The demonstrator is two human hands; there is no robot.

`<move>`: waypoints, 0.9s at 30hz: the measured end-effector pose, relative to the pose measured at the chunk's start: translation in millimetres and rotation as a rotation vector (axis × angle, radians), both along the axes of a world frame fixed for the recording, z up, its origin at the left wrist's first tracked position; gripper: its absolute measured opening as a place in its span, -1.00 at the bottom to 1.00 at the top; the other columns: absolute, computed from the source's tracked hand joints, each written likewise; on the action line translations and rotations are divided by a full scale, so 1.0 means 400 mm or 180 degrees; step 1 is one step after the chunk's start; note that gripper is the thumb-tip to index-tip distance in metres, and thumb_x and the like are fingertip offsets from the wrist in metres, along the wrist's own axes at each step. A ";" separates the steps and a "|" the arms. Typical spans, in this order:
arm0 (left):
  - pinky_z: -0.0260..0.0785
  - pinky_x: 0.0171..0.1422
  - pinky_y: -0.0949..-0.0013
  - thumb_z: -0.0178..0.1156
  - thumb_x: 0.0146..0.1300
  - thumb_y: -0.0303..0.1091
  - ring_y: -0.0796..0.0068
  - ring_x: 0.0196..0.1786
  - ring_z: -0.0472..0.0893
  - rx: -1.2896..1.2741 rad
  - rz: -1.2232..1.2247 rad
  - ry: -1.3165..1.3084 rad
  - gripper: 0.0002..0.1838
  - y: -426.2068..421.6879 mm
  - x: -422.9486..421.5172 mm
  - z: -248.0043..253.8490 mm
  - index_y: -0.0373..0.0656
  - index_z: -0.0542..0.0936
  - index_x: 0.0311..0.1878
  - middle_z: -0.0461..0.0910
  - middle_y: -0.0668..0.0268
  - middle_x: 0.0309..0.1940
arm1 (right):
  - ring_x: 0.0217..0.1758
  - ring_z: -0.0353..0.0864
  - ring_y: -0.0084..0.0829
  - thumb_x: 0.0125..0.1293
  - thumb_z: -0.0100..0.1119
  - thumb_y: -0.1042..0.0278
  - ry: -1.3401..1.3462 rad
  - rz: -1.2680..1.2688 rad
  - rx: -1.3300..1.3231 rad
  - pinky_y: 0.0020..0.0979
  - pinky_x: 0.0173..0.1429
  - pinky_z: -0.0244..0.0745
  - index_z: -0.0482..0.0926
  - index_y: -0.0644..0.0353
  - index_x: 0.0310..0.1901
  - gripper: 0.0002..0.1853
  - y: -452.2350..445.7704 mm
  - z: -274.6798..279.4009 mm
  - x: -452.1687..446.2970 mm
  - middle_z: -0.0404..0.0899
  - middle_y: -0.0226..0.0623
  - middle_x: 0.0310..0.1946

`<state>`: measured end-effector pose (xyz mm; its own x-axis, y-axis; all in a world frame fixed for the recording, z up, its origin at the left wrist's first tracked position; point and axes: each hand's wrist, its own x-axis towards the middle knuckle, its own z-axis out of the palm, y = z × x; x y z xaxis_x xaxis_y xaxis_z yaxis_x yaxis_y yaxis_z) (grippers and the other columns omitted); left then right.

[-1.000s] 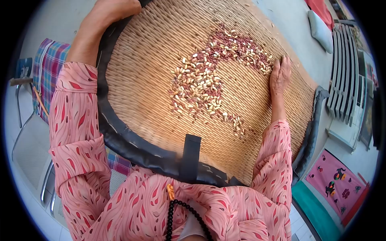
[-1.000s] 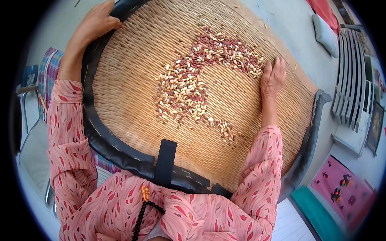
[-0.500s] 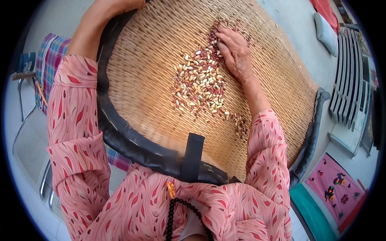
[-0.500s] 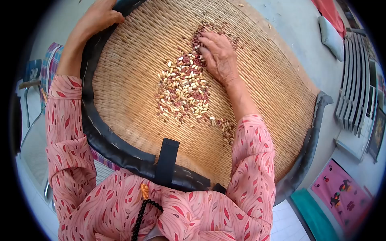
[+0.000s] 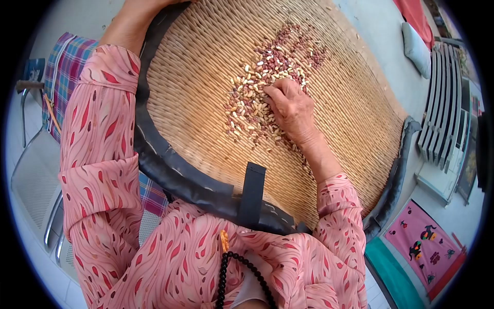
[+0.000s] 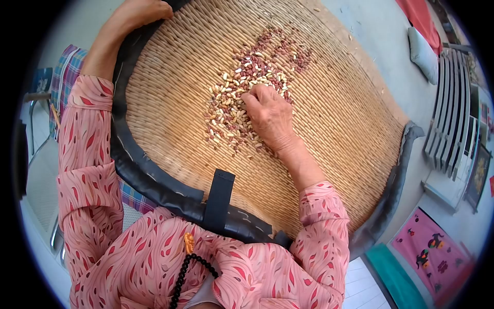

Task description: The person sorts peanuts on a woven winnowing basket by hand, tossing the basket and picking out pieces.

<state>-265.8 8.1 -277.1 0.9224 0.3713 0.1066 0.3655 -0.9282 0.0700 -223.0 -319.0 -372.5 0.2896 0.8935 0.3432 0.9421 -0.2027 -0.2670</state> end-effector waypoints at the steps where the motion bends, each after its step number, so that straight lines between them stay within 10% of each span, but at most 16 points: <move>1: 0.43 -0.01 0.11 0.13 -0.12 -0.36 -0.08 -0.11 0.57 -0.0033 0.0030 -0.0008 -0.70 0.000 -0.002 0.000 -0.40 0.56 -0.34 0.57 -0.16 -0.27 | -0.36 0.50 -0.45 0.08 0.27 0.46 -0.0072 0.0005 -0.0022 -0.43 -0.42 0.45 0.54 0.13 -0.35 -0.89 0.002 0.004 -0.005 0.45 -0.41 -0.41; 13: 0.37 0.05 0.13 0.12 -0.12 -0.33 -0.05 -0.05 0.52 -0.0174 -0.0134 -0.0165 -0.67 -0.011 -0.020 0.005 -0.36 0.51 -0.28 0.54 -0.12 -0.24 | -0.60 0.47 -0.47 0.21 0.05 0.57 0.0404 0.0208 0.0087 -0.40 -0.55 0.38 0.58 0.11 -0.16 -0.79 -0.094 -0.012 0.015 0.54 -0.39 -0.50; 15: 0.36 0.04 0.13 0.12 -0.13 -0.33 -0.05 -0.05 0.52 -0.0221 -0.0067 -0.0125 -0.68 0.002 -0.013 -0.002 -0.35 0.51 -0.29 0.54 -0.11 -0.25 | -0.63 0.45 -0.55 0.32 -0.02 0.52 0.0181 -0.1143 0.0612 -0.51 -0.57 0.34 0.61 0.08 -0.12 -0.79 -0.117 0.023 0.116 0.58 -0.39 -0.53; 17: 0.36 0.05 0.14 0.12 -0.12 -0.33 -0.05 -0.05 0.52 -0.0178 -0.0086 -0.0103 -0.69 -0.006 -0.018 -0.002 -0.35 0.51 -0.30 0.54 -0.11 -0.25 | -0.59 0.47 -0.60 0.38 -0.04 0.41 0.3039 -0.1976 0.2918 -0.58 -0.55 0.32 0.64 0.08 -0.17 -0.80 -0.072 0.125 0.193 0.59 -0.41 -0.55; 22: 0.38 0.04 0.13 0.11 -0.10 -0.34 -0.07 -0.06 0.52 -0.0161 0.0017 -0.0222 -0.71 -0.010 -0.011 0.001 -0.36 0.52 -0.32 0.54 -0.13 -0.25 | -0.55 0.47 -0.60 0.20 0.27 0.37 0.0325 -0.0621 0.1189 -0.55 -0.58 0.38 0.60 0.12 -0.32 -0.93 0.004 0.046 0.106 0.57 -0.41 -0.52; 27: 0.40 0.03 0.12 0.13 -0.11 -0.35 -0.08 -0.05 0.54 -0.0162 0.0046 -0.0015 -0.68 -0.023 -0.015 0.020 -0.39 0.52 -0.28 0.55 -0.16 -0.23 | -0.56 0.46 -0.43 0.11 0.35 0.31 0.0090 -0.0503 0.0204 -0.39 -0.58 0.34 0.58 0.05 -0.27 -0.82 0.036 -0.003 0.039 0.43 -0.39 -0.42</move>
